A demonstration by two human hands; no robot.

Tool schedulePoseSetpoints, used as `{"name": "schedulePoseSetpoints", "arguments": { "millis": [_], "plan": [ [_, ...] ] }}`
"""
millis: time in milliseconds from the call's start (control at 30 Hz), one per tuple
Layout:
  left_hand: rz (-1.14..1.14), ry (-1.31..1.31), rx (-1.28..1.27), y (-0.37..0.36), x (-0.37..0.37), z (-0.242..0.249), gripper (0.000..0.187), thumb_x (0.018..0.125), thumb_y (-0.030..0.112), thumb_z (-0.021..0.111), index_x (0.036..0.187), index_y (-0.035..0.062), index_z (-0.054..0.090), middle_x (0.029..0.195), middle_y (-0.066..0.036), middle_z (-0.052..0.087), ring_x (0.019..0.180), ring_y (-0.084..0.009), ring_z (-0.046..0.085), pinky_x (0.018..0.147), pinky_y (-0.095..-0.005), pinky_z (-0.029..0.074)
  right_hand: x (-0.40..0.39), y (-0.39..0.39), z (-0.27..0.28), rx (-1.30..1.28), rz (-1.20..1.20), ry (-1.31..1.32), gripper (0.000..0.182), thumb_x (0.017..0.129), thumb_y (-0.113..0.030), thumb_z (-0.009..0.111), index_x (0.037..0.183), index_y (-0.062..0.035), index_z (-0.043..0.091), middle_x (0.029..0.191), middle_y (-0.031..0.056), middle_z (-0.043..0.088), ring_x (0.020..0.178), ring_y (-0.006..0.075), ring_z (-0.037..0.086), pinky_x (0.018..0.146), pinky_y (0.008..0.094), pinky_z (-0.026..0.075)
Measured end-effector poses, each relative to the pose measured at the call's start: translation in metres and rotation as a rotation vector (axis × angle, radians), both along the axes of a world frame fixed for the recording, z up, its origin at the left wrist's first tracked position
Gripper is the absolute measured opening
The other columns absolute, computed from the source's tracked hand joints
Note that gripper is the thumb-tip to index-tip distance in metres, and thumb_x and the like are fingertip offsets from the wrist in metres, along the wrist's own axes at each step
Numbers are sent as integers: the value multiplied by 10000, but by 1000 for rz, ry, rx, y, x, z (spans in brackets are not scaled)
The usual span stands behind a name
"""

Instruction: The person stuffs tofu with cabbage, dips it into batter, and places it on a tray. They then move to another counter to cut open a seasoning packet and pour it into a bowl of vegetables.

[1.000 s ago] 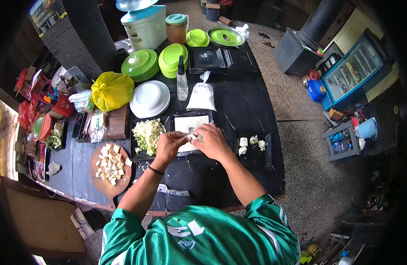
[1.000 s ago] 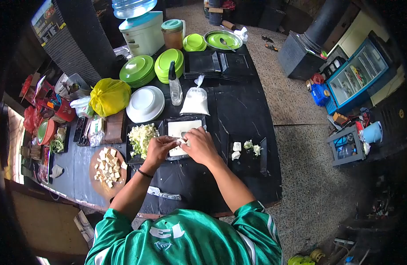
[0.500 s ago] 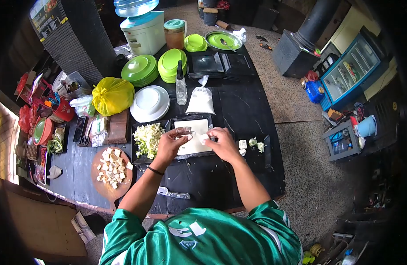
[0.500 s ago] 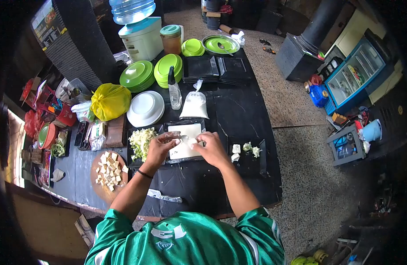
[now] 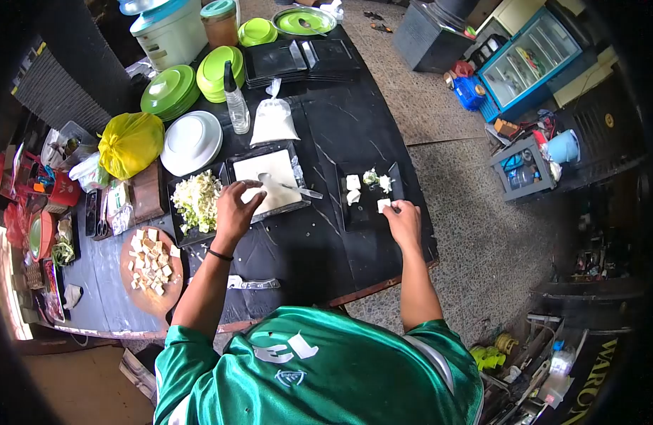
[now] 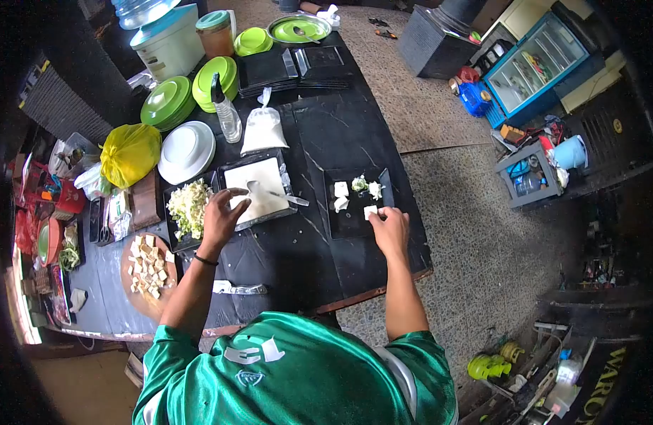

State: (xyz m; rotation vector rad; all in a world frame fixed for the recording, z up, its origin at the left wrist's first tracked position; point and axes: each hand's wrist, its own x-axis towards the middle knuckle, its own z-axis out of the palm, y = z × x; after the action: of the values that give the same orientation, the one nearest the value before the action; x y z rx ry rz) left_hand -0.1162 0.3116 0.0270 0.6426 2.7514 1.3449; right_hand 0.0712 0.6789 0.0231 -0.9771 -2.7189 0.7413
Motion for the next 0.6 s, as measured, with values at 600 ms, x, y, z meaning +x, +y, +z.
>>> {"name": "schedulePoseSetpoints", "arguments": {
  "millis": [600],
  "plan": [
    [44, -2, -46, -6, 6, 4, 242, 905, 259, 787, 1080, 91, 788, 1206, -100, 753, 1166, -306, 652, 1049, -411, 470, -16, -70, -7, 224, 36, -166, 297, 999, -400, 660, 1006, -130, 785, 1133, 42, 669, 1217, 291, 540, 1049, 590, 419]
  ]
}}
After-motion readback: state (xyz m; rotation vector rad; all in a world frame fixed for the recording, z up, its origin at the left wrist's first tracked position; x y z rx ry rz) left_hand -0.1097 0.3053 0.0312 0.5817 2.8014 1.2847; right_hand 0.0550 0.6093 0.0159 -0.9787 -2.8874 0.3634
